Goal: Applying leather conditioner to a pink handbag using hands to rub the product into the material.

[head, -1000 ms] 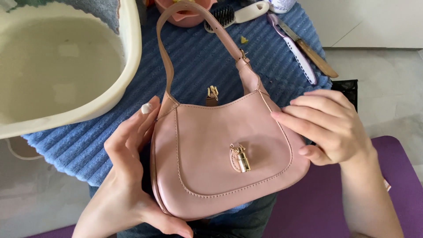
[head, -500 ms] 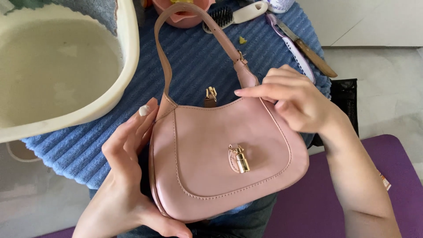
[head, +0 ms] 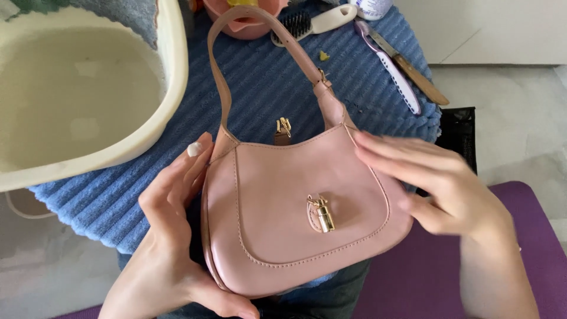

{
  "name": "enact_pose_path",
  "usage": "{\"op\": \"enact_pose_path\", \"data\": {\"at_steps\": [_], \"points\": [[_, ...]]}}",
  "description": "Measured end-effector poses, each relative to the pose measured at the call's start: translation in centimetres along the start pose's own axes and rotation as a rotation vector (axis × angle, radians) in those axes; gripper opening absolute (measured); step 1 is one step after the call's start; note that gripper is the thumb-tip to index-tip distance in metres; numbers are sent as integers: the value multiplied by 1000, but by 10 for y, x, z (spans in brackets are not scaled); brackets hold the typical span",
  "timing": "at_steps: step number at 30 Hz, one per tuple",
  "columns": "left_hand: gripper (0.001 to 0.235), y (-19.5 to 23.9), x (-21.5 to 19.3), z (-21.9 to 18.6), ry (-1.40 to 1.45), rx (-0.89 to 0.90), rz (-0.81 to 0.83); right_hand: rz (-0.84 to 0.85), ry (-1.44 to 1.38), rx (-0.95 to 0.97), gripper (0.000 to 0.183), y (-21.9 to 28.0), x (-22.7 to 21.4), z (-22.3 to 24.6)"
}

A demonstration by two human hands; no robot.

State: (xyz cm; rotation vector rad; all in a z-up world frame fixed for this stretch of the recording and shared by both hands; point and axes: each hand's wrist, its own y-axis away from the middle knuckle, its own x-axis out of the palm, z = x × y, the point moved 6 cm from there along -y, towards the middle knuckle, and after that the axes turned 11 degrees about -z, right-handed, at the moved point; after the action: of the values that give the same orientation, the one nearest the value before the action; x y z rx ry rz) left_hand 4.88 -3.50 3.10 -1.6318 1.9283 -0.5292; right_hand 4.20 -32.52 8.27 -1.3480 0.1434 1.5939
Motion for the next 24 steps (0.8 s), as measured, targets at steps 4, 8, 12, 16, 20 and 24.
{"op": "enact_pose_path", "data": {"at_steps": [4,8,12,16,20,24], "points": [[153,1,-1,-2,-9,-92,15,-65,52,-1,55,14,-20,12],[97,24,3,50,78,-25,-104,-170,196,-48,34,11,-31,35],[61,8,22,24,190,-350,-76,-320,312,-113,14,5,-16,63],[74,65,158,102,708,-448,-292,-270,386,-306,19,3,2,88],[21,-15,161,0,50,-71,-122,-297,436,-333,10,0,6,104],[29,11,36,-50,-45,91,-30,-267,470,-327,8,-3,4,114]]}}
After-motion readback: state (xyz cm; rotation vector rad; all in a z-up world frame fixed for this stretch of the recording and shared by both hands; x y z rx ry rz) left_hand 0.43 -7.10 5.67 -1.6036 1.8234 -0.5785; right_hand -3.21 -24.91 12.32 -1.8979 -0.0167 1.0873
